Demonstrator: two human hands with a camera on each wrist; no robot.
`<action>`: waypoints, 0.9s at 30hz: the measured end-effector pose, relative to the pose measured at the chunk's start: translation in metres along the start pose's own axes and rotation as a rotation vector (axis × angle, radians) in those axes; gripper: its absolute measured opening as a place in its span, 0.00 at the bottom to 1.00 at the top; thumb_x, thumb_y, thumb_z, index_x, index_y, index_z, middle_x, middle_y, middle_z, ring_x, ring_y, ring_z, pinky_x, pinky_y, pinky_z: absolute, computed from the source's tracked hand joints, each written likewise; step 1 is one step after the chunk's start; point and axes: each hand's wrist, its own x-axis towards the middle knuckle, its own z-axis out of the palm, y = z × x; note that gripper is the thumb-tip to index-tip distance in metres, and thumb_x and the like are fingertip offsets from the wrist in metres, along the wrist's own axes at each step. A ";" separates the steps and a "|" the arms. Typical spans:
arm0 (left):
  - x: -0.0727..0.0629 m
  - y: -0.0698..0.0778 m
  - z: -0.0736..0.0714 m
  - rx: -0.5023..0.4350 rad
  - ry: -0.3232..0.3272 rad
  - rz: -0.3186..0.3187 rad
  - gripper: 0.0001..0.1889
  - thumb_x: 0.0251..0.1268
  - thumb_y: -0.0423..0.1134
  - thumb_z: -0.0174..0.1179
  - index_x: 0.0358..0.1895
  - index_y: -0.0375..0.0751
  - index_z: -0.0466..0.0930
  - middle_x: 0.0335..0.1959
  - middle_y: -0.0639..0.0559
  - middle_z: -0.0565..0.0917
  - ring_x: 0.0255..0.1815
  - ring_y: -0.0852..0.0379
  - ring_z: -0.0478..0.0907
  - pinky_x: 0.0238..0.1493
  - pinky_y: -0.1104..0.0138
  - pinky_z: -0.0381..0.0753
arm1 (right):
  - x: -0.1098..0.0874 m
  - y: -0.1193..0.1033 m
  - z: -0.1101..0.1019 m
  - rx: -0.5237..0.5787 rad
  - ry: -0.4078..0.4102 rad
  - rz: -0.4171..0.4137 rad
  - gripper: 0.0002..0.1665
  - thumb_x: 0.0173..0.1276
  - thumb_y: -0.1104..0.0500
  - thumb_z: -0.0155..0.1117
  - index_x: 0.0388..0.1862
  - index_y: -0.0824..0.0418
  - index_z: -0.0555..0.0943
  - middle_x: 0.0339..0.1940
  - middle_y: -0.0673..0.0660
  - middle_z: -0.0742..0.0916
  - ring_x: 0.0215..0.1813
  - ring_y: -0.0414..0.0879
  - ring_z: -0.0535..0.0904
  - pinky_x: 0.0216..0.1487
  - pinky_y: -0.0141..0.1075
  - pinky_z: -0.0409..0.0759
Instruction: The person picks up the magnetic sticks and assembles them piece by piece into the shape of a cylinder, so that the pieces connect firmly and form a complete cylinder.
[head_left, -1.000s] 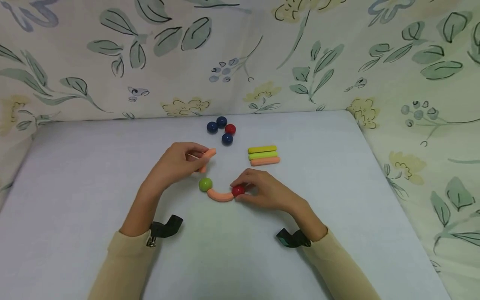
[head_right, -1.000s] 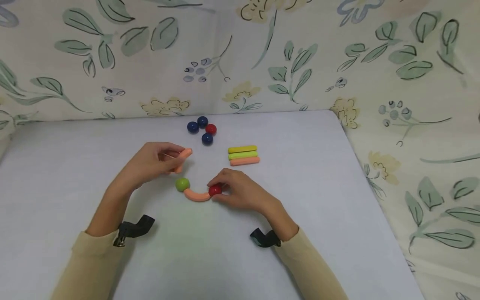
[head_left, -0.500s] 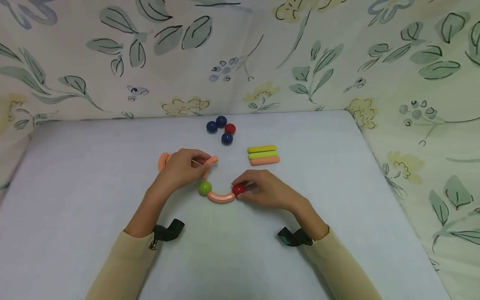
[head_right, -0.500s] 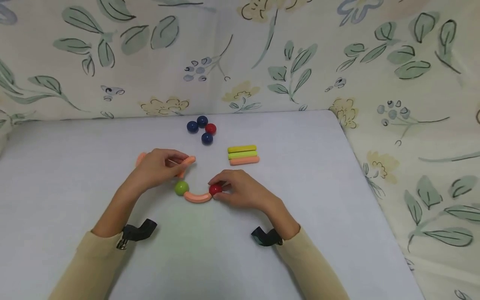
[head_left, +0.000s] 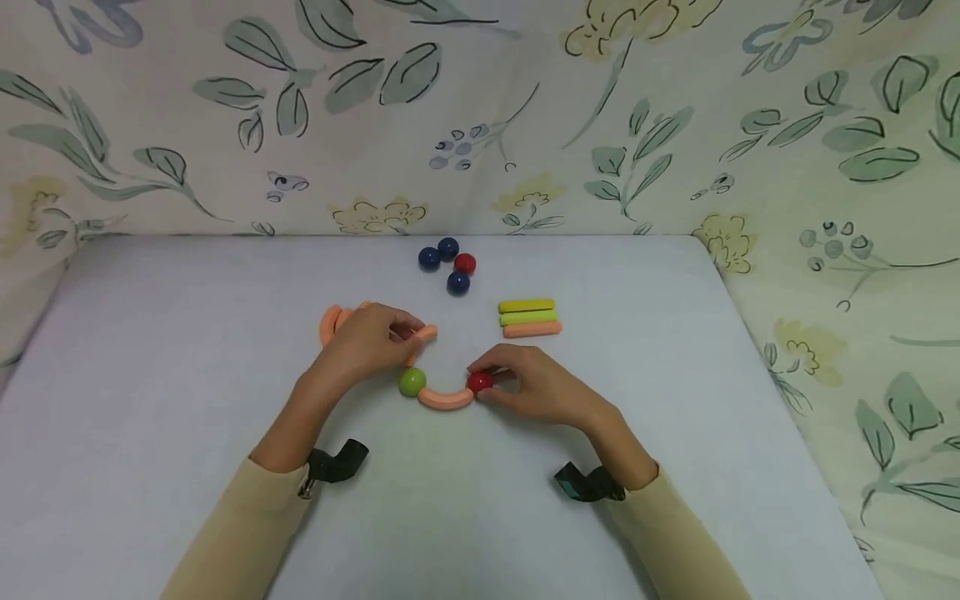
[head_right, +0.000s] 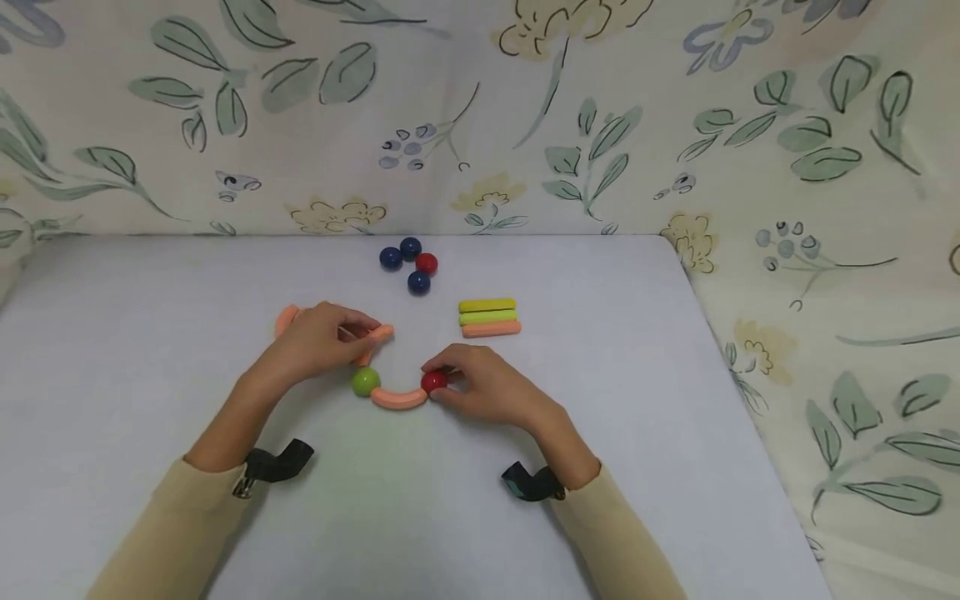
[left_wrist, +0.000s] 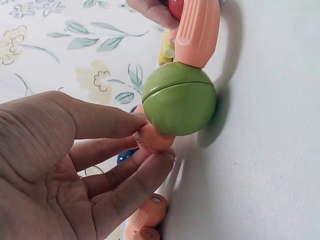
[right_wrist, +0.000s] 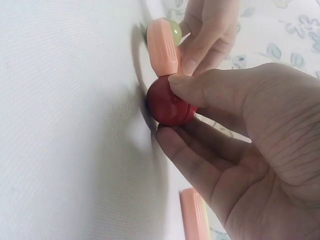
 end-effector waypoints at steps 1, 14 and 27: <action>0.000 0.000 0.000 0.004 -0.002 0.009 0.18 0.73 0.43 0.65 0.60 0.42 0.88 0.48 0.46 0.92 0.51 0.50 0.86 0.43 0.66 0.79 | 0.000 0.000 0.000 -0.003 0.003 -0.001 0.20 0.73 0.61 0.72 0.62 0.58 0.85 0.57 0.51 0.90 0.59 0.42 0.87 0.65 0.37 0.85; -0.001 0.006 0.006 0.042 -0.042 0.023 0.20 0.72 0.42 0.63 0.63 0.42 0.86 0.50 0.43 0.91 0.50 0.50 0.85 0.50 0.57 0.83 | -0.002 0.001 -0.001 0.011 -0.006 -0.010 0.20 0.74 0.62 0.71 0.63 0.59 0.84 0.59 0.53 0.89 0.60 0.44 0.87 0.64 0.38 0.85; -0.001 0.006 0.010 0.070 -0.046 0.013 0.20 0.72 0.41 0.61 0.60 0.35 0.87 0.45 0.46 0.89 0.42 0.54 0.79 0.42 0.66 0.74 | -0.003 0.004 -0.002 0.018 0.021 -0.018 0.20 0.74 0.65 0.70 0.63 0.60 0.83 0.59 0.54 0.89 0.60 0.45 0.86 0.63 0.37 0.85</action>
